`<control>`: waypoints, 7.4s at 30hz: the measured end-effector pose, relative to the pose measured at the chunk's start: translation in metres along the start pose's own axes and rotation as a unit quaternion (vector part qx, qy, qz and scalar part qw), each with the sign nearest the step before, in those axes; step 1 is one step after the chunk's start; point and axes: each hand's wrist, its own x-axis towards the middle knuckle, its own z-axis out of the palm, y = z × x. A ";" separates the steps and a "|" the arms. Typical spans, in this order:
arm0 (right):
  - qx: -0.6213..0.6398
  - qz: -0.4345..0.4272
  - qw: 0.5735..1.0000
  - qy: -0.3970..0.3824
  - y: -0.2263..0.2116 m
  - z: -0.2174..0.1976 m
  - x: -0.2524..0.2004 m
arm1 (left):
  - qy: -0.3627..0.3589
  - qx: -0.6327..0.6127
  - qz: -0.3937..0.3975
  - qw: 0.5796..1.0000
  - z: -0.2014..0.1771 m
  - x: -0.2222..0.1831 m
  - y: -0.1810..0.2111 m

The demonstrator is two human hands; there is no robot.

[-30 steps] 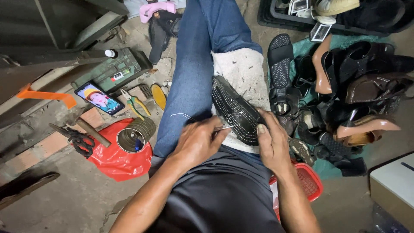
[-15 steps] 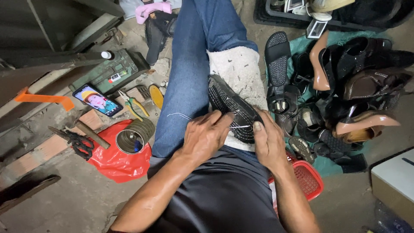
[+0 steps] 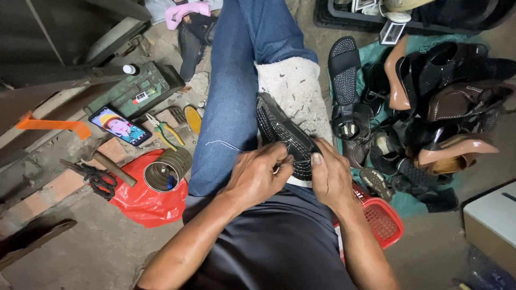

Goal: Hand-stitching the sole of a black shoe using a needle and thread in a repair shop.

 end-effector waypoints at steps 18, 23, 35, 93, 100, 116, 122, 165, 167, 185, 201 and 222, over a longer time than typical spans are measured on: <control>-0.046 0.063 0.997 -0.017 0.018 -0.003 -0.012 | 0.119 0.160 0.063 0.978 0.018 0.007 -0.025; -0.026 0.060 0.998 -0.007 0.010 -0.005 -0.008 | 0.054 -0.149 0.045 0.986 0.017 0.005 -0.034; -0.014 0.047 0.999 -0.008 0.038 -0.001 -0.018 | 0.102 0.120 -0.225 0.961 -0.138 -0.067 -0.044; 0.051 0.178 0.980 0.078 0.080 0.008 -0.044 | -0.066 0.055 -0.053 0.995 -0.011 -0.005 -0.017; 0.083 0.207 0.972 0.070 0.118 0.011 -0.046 | 0.001 0.049 0.068 0.996 -0.019 -0.020 -0.006; 0.087 0.234 0.966 0.070 0.116 0.010 -0.047 | -0.002 0.073 0.082 0.994 -0.005 -0.020 -0.016; 0.091 0.231 0.967 0.059 0.129 0.013 -0.053 | -0.025 0.081 0.071 0.994 -0.006 -0.019 -0.017; -0.137 -0.079 0.985 0.063 -0.025 -0.006 0.017 | -0.090 0.196 0.109 0.970 -0.037 -0.012 -0.017; -0.125 -0.131 0.983 -0.002 -0.009 0.013 0.011 | -0.025 0.183 0.128 0.974 -0.037 -0.012 -0.019; -0.024 0.102 0.989 -0.102 -0.024 0.015 0.003 | -0.022 0.195 0.113 0.974 -0.023 -0.026 -0.043; -0.020 0.311 0.942 0.127 -0.130 -0.007 -0.036 | 0.014 0.178 -0.101 0.979 -0.043 -0.062 0.028; -0.067 0.179 0.968 -0.164 -0.059 0.003 -0.034 | 0.074 0.294 -0.090 0.949 -0.003 -0.025 -0.062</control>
